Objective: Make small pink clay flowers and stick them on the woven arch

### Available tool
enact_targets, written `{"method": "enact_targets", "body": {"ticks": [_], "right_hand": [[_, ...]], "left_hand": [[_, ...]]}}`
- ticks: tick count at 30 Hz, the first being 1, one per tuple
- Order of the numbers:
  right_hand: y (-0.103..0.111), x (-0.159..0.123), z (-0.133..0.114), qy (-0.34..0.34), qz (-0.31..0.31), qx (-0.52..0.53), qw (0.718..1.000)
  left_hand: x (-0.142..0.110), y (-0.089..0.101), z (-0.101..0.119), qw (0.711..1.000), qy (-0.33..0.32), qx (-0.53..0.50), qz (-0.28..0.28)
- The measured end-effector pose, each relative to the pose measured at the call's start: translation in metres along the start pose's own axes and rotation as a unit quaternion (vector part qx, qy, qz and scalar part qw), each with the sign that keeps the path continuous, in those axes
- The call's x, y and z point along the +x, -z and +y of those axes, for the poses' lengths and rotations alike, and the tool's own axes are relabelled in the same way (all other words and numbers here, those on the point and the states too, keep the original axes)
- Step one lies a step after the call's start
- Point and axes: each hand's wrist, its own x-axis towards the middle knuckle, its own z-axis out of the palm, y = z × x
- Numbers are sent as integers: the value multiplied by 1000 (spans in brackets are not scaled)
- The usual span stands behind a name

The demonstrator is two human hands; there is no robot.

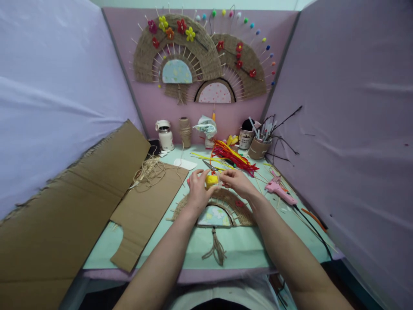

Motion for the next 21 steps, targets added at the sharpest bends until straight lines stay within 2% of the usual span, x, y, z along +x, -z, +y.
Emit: {"method": "enact_targets", "body": {"ticks": [2,6,9,12,21], "right_hand": [[-2,1,1,21,22,-2,1000],[-10,-1,4,90,60,-77,991],[-19,-5,6,151,72,-164,972],[-25,-8,8,188,57,-217,956],[-22,-5,9,170,20,-202,964]], "left_hand": [[0,2,3,999,-1,24,30],[0,0,6,998,-5,-52,-28],[2,-3,4,989,52,-136,-39],[4,-4,0,982,99,-158,-34],[5,-2,0,989,40,-141,-35]]}}
